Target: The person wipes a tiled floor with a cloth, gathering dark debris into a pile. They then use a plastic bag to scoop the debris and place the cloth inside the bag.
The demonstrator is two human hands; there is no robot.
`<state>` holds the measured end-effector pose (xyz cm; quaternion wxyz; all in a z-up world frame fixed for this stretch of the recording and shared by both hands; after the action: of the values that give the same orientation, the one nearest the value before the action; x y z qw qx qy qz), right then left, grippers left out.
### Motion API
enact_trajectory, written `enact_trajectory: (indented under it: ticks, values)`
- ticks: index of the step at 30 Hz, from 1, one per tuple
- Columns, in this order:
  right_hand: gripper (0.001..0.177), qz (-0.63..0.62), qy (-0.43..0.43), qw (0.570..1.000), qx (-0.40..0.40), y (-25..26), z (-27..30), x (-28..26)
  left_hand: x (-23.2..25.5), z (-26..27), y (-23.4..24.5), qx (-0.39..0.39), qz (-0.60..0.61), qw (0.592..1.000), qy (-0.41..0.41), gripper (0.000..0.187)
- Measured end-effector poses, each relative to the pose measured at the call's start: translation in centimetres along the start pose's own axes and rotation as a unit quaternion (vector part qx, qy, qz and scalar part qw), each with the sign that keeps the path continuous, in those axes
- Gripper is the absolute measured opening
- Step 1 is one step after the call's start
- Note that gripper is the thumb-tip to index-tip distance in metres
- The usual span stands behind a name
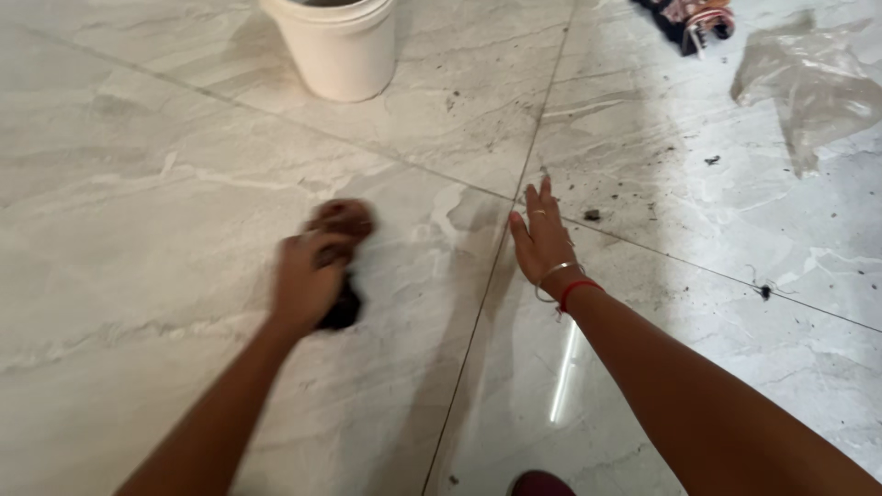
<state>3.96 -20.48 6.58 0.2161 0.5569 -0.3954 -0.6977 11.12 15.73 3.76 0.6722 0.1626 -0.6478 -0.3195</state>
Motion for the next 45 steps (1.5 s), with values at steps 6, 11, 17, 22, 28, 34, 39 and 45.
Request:
enact_trajectory:
  ticks: [6, 11, 17, 22, 28, 34, 39, 45]
  values:
    - [0.066, 0.048, -0.005, 0.996, -0.072, -4.8, 0.7, -4.8, -10.5, 10.7, 5.9, 0.064, -0.188, 0.953, 0.229, 0.046]
    - [0.066, 0.096, -0.004, 0.99, -0.105, -5.5, 2.2, -4.6, -7.9, 13.1, -2.0, 0.063, -0.153, 0.949, 0.268, 0.055]
    - [0.068, 0.063, 0.003, 0.997, -0.054, -1.7, 2.1, -0.8, 4.9, 12.3, -16.0, 0.034, -0.112, 0.98, 0.16, 0.052]
    - [0.071, -0.024, -0.017, 1.0, 0.005, 2.2, 3.1, 4.1, 14.0, 8.8, -26.7, -0.063, 0.049, 0.996, 0.05, 0.054]
    - [0.071, -0.173, -0.188, 0.965, 0.055, 6.6, 4.2, 10.5, 20.2, -1.1, -26.0, 0.051, 0.299, 0.951, -0.054, 0.034]
    - [0.073, -0.358, 0.022, 0.934, -0.008, 8.4, 1.0, 3.7, 24.4, -2.3, -29.5, -0.197, 0.546, 0.786, 0.212, 0.031]
    - [0.073, -0.325, -0.343, 0.879, 0.068, 11.1, 1.9, 10.6, 24.6, -1.4, -25.0, -0.304, 0.549, 0.754, 0.193, 0.027]
    - [0.086, -0.388, 0.052, 0.92, -0.006, 6.8, 0.3, 0.9, 24.4, -2.0, -22.1, -0.225, 0.515, 0.801, 0.205, 0.028]
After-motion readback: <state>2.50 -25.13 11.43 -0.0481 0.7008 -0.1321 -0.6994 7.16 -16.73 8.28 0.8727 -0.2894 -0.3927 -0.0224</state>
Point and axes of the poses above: each hand's wrist, its own z-axis away from the middle knuckle, its own y-axis out of the back of the hand, x = y × z, the point moved 10 cm from there along -z, towards the middle knuckle, and after that the axes turned 5 degrees about -z, right-handed, at the moved point
